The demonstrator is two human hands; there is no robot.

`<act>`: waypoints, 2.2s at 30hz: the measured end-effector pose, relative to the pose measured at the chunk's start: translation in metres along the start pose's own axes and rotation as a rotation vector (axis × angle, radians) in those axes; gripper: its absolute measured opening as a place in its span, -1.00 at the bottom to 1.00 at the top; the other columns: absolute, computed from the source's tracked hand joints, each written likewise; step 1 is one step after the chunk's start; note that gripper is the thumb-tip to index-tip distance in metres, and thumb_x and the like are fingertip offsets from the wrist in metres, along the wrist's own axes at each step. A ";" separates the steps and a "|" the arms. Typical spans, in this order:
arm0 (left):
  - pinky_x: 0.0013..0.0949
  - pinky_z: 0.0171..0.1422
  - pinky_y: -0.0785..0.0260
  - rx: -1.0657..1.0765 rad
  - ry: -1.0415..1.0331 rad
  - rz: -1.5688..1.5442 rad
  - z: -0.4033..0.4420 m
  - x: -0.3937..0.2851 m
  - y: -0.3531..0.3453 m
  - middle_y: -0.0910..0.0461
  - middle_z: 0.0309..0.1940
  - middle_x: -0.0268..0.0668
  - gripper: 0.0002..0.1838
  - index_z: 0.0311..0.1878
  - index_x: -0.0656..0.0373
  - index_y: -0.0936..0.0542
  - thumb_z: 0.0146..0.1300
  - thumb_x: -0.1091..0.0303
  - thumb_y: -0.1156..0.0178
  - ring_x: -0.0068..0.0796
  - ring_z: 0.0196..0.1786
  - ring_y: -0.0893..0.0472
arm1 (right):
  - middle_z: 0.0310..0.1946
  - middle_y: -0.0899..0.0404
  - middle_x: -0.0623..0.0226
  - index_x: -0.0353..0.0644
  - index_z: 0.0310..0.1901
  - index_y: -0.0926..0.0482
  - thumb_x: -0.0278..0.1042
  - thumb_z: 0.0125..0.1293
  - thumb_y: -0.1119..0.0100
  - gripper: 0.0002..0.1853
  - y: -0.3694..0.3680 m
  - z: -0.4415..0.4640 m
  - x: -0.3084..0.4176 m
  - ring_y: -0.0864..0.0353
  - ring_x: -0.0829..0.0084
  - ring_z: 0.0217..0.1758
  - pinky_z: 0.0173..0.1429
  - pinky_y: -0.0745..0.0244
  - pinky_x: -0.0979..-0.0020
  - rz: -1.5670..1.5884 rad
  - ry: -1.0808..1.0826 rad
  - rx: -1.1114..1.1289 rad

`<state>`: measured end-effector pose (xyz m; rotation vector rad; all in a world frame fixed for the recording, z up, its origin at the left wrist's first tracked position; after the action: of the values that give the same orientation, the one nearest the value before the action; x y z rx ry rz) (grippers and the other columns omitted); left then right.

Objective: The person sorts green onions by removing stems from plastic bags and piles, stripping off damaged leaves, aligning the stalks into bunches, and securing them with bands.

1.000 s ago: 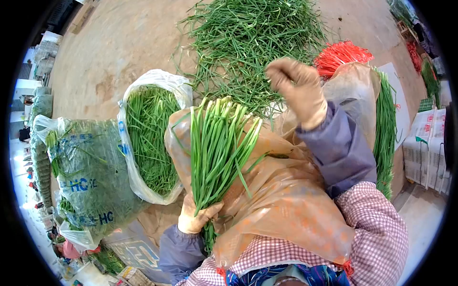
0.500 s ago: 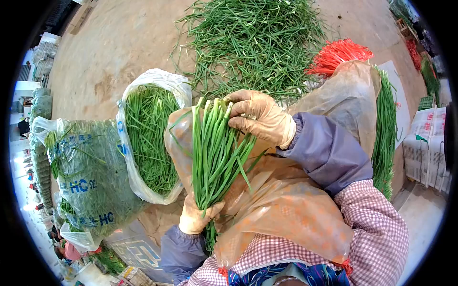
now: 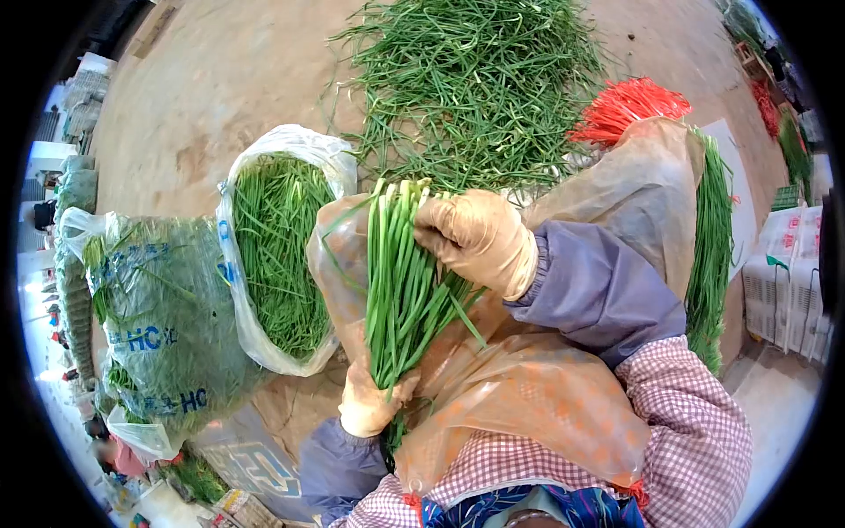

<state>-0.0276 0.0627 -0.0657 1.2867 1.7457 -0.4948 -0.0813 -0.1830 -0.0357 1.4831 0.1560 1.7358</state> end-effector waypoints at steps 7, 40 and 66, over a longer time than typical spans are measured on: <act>-0.37 -0.06 -0.51 0.030 -0.171 0.143 0.000 -0.013 -0.002 -0.69 -0.10 -0.19 -0.58 0.14 0.31 -0.51 0.19 0.53 -0.29 -0.42 -0.14 -0.66 | -0.55 -0.58 0.31 -0.34 -0.37 -0.60 -0.41 0.20 -0.39 -0.82 0.024 -0.016 0.011 -0.57 0.51 -0.50 -0.41 -0.44 0.44 1.178 -0.229 0.583; -0.28 -0.44 -0.37 0.253 0.313 -0.794 0.000 0.020 -0.012 -0.57 -0.43 -0.20 -0.62 -0.14 0.36 -0.54 0.01 0.37 -0.39 -0.40 -0.59 -0.48 | -0.31 -0.66 0.23 -0.25 -0.09 -0.61 -0.53 0.21 -0.31 -0.78 0.073 -0.040 0.020 -0.68 0.26 -0.23 -0.10 -0.58 0.34 0.129 0.211 -0.314; -0.42 -0.49 -0.42 0.059 0.198 -0.464 -0.001 0.011 -0.019 -0.62 -0.40 -0.14 -0.63 -0.08 0.38 -0.54 -0.02 0.54 -0.31 -0.42 -0.59 -0.53 | -0.35 -0.59 0.30 -0.05 -0.25 -0.61 -0.26 0.18 -0.20 -0.86 0.005 -0.029 -0.037 -0.61 0.19 -0.14 0.33 -0.26 -0.08 -0.418 -0.195 0.202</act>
<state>-0.0461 0.0620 -0.0776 0.9910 2.2249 -0.7028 -0.1099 -0.1984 -0.0696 1.6188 0.5131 1.2634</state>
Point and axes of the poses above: each hand's wrist, its own z-axis towards the middle knuckle, its own y-axis out of the back of the hand, x = y × z, the point moved 6 cm from there along z, towards the middle knuckle
